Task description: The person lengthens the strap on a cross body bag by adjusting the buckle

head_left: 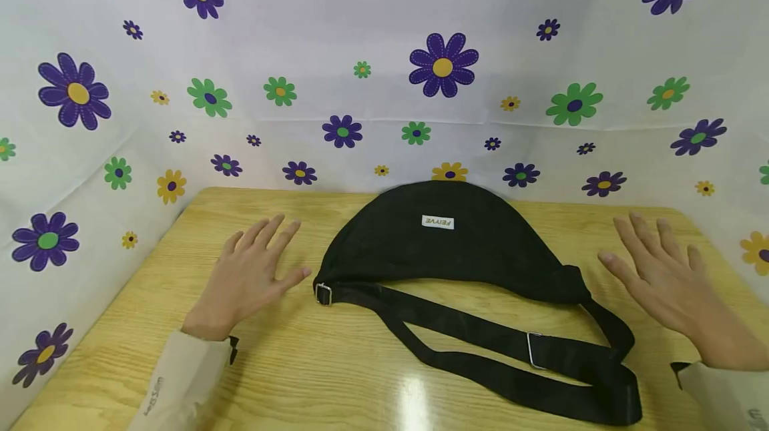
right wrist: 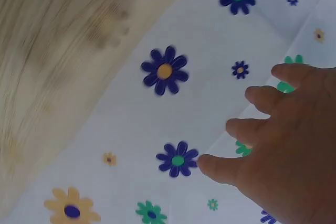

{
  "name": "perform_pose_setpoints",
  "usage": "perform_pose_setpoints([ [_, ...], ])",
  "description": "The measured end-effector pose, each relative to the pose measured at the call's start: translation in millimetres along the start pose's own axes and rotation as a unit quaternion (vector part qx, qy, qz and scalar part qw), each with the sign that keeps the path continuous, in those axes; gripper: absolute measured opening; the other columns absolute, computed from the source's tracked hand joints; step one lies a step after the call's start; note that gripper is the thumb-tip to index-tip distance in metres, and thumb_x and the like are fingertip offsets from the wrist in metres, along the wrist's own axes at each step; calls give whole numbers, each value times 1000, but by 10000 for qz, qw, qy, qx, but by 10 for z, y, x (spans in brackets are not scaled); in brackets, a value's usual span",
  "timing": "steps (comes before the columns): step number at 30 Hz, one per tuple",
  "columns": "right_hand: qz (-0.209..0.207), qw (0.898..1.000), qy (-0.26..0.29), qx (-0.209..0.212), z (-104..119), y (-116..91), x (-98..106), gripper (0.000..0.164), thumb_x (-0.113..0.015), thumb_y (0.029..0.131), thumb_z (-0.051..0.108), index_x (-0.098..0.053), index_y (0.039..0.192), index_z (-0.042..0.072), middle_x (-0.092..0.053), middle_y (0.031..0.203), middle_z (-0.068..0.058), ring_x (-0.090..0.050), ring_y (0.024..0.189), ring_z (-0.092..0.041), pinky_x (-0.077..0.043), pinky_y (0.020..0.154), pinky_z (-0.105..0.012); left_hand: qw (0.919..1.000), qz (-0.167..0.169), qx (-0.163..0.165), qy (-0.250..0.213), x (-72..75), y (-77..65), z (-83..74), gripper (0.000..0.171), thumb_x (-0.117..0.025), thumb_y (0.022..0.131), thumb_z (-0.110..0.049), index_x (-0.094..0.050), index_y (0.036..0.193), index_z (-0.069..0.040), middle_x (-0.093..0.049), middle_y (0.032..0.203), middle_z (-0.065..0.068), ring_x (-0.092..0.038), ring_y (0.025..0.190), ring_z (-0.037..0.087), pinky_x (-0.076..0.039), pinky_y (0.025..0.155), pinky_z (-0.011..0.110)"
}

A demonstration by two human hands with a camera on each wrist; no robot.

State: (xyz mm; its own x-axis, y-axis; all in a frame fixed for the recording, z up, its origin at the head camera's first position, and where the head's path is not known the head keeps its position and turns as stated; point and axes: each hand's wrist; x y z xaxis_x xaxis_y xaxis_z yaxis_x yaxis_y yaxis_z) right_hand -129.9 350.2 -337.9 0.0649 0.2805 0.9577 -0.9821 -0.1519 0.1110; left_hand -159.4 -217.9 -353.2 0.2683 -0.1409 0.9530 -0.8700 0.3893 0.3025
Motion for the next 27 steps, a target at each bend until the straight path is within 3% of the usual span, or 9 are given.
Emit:
perform_pose_setpoints([
  [2, 52, 9996, 261, 39, 62, 32, 25, 74, -42, 109, 41, -12, 159, -5, -12, 158, -40, -7, 142, -63, -7, 103, -81, 9999, 101, -26, -90, 21, 4, -9, 71, -59, 98, -51, -45, 153, -8, -48, 149, 23, -50, 131, 45, -39, 102, 65],
  [3, 70, 9993, 373, 60, 94, 47, 37, 73, -45, 108, 39, -19, 157, -8, -20, 155, -41, -24, 137, -64, -15, 102, -80, 9998, 136, -42, -151, 27, 5, -12, 69, -60, 98, -49, -46, 152, -7, -51, 147, 22, -53, 128, 45, -42, 100, 64],
  [5, 39, 9982, 593, 123, 161, 78, 58, 67, -52, 107, 36, -34, 150, -11, -37, 145, -42, -45, 121, -62, -32, 95, -77, 9995, 146, -105, -273, 35, 7, -21, 64, -62, 99, -45, -50, 148, -6, -58, 139, 23, -59, 120, 45, -47, 95, 62],
  [9, -192, 9936, 1057, 347, 294, 120, 61, 49, -61, 104, 26, -54, 135, -11, -57, 128, -37, -65, 96, -51, -53, 80, -61, 9982, 132, -245, -526, 47, 12, -38, 53, -67, 98, -36, -60, 138, -2, -66, 126, 22, -65, 111, 42, -53, 88, 57],
  [12, -364, 9891, 1335, 501, 396, 145, 65, 39, -65, 101, 20, -62, 127, -9, -64, 121, -32, -68, 95, -47, -59, 72, -38, 9969, 210, -253, -708, 46, 11, -53, 46, -67, 99, -32, -63, 133, -1, -67, 123, 23, -66, 108, 42, -54, 87, 55],
  [15, -377, 9876, 1427, 527, 486, 159, 83, 32, -67, 100, 19, -67, 120, -5, -66, 118, -28, -69, 94, -43, -53, 68, -24, 9954, 341, -171, -874, 29, 17, -83, 44, -65, 100, -30, -64, 133, -1, -67, 123, 23, -66, 109, 42, -53, 88, 56],
  [22, -178, 9816, 1772, 688, 722, 252, 91, 22, -69, 97, 14, -72, 113, 0, -70, 114, -18, -67, 100, -37, -54, 73, -29, 9886, 612, -64, -1373, 4, 12, -115, 40, -63, 102, -26, -63, 133, 0, -65, 128, 20, -64, 113, 40, -50, 94, 56],
  [27, 74, 9723, 2232, 688, 890, 287, 80, 21, -68, 98, 13, -71, 115, 0, -71, 113, -15, -67, 101, -34, -54, 73, -26, 9830, 667, -121, -1709, -3, 23, -129, 37, -63, 102, -21, -63, 132, 1, -66, 127, 17, -68, 102, 32, -55, 83, 49],
])
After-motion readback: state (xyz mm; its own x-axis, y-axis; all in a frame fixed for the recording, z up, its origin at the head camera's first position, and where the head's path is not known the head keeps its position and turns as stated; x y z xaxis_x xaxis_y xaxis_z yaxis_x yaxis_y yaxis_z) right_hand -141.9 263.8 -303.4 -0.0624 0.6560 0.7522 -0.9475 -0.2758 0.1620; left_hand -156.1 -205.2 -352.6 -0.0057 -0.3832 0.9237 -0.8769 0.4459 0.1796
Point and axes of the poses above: each hand's wrist, its own y-axis towards the middle knuckle, its own x-axis out of the back of the hand, z = x × y
